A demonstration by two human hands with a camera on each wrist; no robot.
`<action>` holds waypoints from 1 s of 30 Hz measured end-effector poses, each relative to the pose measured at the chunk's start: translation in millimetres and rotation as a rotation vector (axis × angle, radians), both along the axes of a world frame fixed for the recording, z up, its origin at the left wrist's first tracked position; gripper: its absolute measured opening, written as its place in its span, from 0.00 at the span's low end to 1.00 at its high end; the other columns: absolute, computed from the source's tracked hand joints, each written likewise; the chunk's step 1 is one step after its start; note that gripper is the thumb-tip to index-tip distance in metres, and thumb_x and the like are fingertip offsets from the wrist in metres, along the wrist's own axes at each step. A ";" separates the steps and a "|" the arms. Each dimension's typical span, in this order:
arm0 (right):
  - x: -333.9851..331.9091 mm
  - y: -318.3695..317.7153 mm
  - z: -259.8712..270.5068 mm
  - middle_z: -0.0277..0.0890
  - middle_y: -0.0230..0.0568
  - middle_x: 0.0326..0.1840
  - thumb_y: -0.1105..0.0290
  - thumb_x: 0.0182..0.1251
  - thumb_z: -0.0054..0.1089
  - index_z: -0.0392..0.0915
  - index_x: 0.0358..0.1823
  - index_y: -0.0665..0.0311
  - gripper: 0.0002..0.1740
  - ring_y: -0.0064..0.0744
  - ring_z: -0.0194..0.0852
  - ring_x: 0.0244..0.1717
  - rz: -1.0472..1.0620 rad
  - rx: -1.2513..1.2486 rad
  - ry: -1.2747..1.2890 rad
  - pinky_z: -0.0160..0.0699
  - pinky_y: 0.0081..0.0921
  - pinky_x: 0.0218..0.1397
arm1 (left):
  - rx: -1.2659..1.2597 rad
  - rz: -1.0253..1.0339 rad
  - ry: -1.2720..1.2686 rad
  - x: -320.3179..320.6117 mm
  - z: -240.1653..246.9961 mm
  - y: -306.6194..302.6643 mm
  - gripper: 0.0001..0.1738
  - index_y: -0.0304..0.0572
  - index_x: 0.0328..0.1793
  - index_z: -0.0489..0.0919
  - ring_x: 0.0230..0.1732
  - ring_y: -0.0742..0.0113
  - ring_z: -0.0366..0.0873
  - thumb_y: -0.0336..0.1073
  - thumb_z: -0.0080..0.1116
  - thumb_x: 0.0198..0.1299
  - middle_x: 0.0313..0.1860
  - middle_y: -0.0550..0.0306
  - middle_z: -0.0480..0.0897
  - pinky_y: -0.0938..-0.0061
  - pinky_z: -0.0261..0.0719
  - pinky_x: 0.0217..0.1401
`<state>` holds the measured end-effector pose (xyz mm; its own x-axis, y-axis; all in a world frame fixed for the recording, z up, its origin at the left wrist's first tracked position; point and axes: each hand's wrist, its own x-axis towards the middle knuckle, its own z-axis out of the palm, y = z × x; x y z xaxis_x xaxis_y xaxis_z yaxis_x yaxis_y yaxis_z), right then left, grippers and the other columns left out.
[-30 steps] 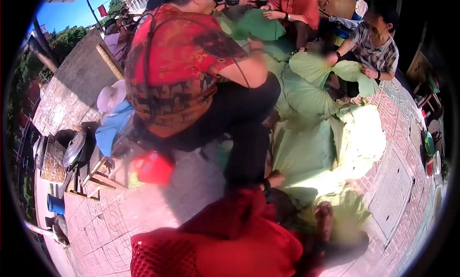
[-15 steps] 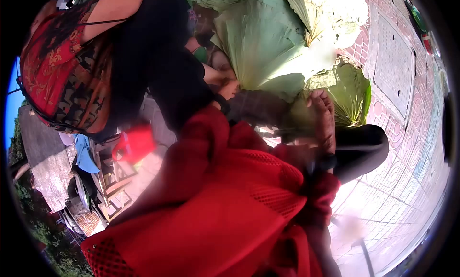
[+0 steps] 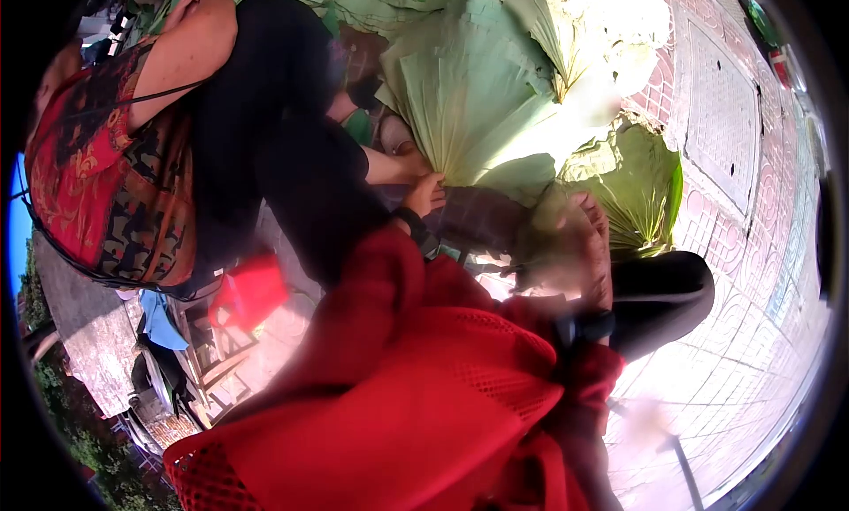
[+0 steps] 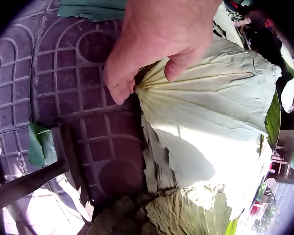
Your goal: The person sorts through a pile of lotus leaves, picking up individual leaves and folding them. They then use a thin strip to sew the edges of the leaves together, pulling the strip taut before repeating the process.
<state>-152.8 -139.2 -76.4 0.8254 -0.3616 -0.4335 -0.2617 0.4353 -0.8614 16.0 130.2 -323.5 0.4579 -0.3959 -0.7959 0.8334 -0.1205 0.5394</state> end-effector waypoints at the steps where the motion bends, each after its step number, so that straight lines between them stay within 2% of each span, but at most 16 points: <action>1: 3.8 4.2 9.6 0.68 0.21 0.23 0.56 0.65 0.56 0.74 0.28 0.53 0.12 0.09 0.54 0.23 -0.033 -0.032 -0.014 0.50 0.11 0.28 | 0.026 0.006 -0.012 -0.6 13.1 -6.7 0.24 0.49 0.63 0.68 0.55 0.51 0.71 0.46 0.51 0.62 0.55 0.49 0.68 0.55 0.72 0.59; 2: 3.7 5.3 10.6 0.68 0.21 0.23 0.56 0.65 0.56 0.74 0.28 0.53 0.12 0.09 0.53 0.23 -0.042 -0.020 -0.010 0.50 0.12 0.28 | 0.053 0.016 -0.025 -2.0 27.2 -11.8 0.21 0.48 0.63 0.68 0.54 0.53 0.72 0.42 0.48 0.66 0.53 0.49 0.70 0.57 0.72 0.60; 6: 1.0 14.8 11.5 0.67 0.21 0.24 0.56 0.64 0.57 0.74 0.29 0.54 0.12 0.10 0.53 0.24 -0.136 0.018 0.002 0.52 0.13 0.29 | -0.174 0.066 -0.150 -2.9 35.3 -14.5 0.21 0.45 0.55 0.72 0.49 0.58 0.75 0.46 0.56 0.60 0.48 0.52 0.72 0.65 0.79 0.49; 8: -3.6 16.9 10.4 0.67 0.21 0.25 0.56 0.64 0.57 0.75 0.30 0.55 0.11 0.11 0.54 0.26 -0.141 -0.118 -0.040 0.53 0.14 0.31 | -0.272 0.096 -0.256 -4.6 39.3 -24.0 0.16 0.42 0.50 0.74 0.46 0.60 0.77 0.42 0.57 0.60 0.44 0.52 0.75 0.68 0.80 0.46; 9: -7.0 17.8 7.2 0.67 0.22 0.26 0.56 0.64 0.57 0.75 0.31 0.55 0.11 0.12 0.56 0.27 -0.107 -0.257 -0.084 0.54 0.14 0.32 | -0.256 0.134 -0.173 -2.8 49.4 -33.0 0.14 0.42 0.47 0.74 0.43 0.61 0.78 0.40 0.58 0.60 0.41 0.54 0.76 0.68 0.80 0.45; 11: -11.7 16.8 3.4 0.68 0.24 0.29 0.56 0.63 0.57 0.76 0.34 0.57 0.12 0.14 0.58 0.30 -0.025 -0.328 -0.078 0.56 0.14 0.33 | -0.218 0.205 -0.007 5.8 95.6 -57.5 0.09 0.41 0.42 0.75 0.38 0.63 0.80 0.37 0.59 0.59 0.35 0.57 0.77 0.69 0.81 0.43; 14: -9.6 4.0 -16.6 0.70 0.29 0.35 0.60 0.63 0.55 0.76 0.38 0.59 0.11 0.20 0.62 0.32 0.064 -0.216 0.056 0.61 0.16 0.36 | -0.290 0.160 -0.008 2.8 151.7 -74.8 0.08 0.42 0.37 0.74 0.34 0.65 0.81 0.35 0.61 0.58 0.28 0.60 0.77 0.70 0.81 0.40; 18: -11.8 -2.7 -51.8 0.74 0.36 0.38 0.69 0.60 0.51 0.75 0.39 0.61 0.08 0.30 0.68 0.33 0.082 -0.106 0.023 0.67 0.20 0.37 | -0.513 0.109 0.057 -4.6 191.6 -86.1 0.10 0.42 0.43 0.76 0.39 0.61 0.81 0.35 0.61 0.58 0.37 0.57 0.80 0.67 0.80 0.45; 21: -25.8 8.1 3.6 0.74 0.31 0.38 0.64 0.64 0.54 0.74 0.40 0.57 0.08 0.19 0.65 0.34 0.036 -0.121 -0.104 0.66 0.18 0.37 | -0.544 0.024 0.057 -28.6 208.4 -100.7 0.10 0.39 0.43 0.75 0.39 0.63 0.81 0.35 0.61 0.59 0.36 0.57 0.80 0.72 0.80 0.43; 24: -20.1 8.8 3.4 0.68 0.22 0.32 0.69 0.67 0.52 0.71 0.36 0.54 0.00 0.10 0.62 0.28 0.010 0.342 -0.280 0.60 0.08 0.29 | -0.546 -0.005 0.014 -73.0 207.1 -111.2 0.11 0.41 0.42 0.74 0.38 0.66 0.81 0.39 0.59 0.61 0.35 0.57 0.80 0.73 0.80 0.41; 25: -17.6 1.3 -16.4 0.62 0.20 0.26 0.71 0.67 0.50 0.70 0.36 0.55 0.02 0.10 0.58 0.24 -0.063 0.309 -0.216 0.56 0.08 0.24 | -0.521 0.003 0.012 -85.6 203.2 -114.8 0.12 0.43 0.43 0.75 0.37 0.67 0.80 0.42 0.59 0.61 0.36 0.58 0.79 0.74 0.80 0.40; 26: -19.4 3.9 -10.1 0.60 0.20 0.23 0.72 0.68 0.49 0.69 0.35 0.56 0.02 0.10 0.53 0.20 -0.009 0.071 -0.262 0.53 0.09 0.21 | -0.561 -0.044 0.004 -91.8 212.4 -114.2 0.13 0.44 0.43 0.75 0.35 0.70 0.79 0.44 0.59 0.61 0.36 0.59 0.79 0.76 0.79 0.40; 27: -18.4 6.9 -5.2 0.60 0.20 0.23 0.72 0.68 0.48 0.69 0.35 0.56 0.03 0.10 0.50 0.18 -0.069 0.303 -0.237 0.51 0.11 0.21 | -0.535 -0.057 -0.020 -100.5 200.4 -118.0 0.16 0.45 0.43 0.76 0.34 0.73 0.78 0.48 0.59 0.61 0.34 0.62 0.79 0.79 0.78 0.39; 28: -18.7 9.1 -9.9 0.60 0.20 0.21 0.70 0.68 0.48 0.70 0.34 0.57 0.03 0.11 0.51 0.18 -0.092 0.297 -0.208 0.49 0.11 0.20 | -0.579 -0.078 -0.073 -109.0 191.0 -118.8 0.18 0.45 0.42 0.77 0.33 0.76 0.77 0.52 0.58 0.62 0.33 0.63 0.79 0.81 0.77 0.38; 29: -14.9 9.7 -18.7 0.60 0.20 0.19 0.68 0.67 0.49 0.70 0.32 0.57 0.05 0.10 0.50 0.17 -0.054 0.125 -0.035 0.47 0.11 0.19 | -0.592 -0.141 -0.134 -115.8 162.7 -119.5 0.19 0.44 0.48 0.77 0.33 0.78 0.77 0.52 0.49 0.67 0.32 0.66 0.79 0.81 0.76 0.40; 30: -22.2 -6.2 -46.7 0.71 0.30 0.32 0.67 0.68 0.49 0.70 0.42 0.58 0.05 0.21 0.68 0.31 0.061 0.215 -0.052 0.69 0.20 0.33 | -0.597 -0.213 -0.144 -113.9 166.1 -118.5 0.22 0.42 0.46 0.77 0.28 0.76 0.74 0.54 0.45 0.69 0.29 0.68 0.77 0.79 0.72 0.32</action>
<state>-175.0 -145.4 -123.2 0.8660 -0.2143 -0.4519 -0.2511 0.5951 -0.7634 -97.9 11.7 -157.3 0.4063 -0.8451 -0.3473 0.7389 0.0803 0.6691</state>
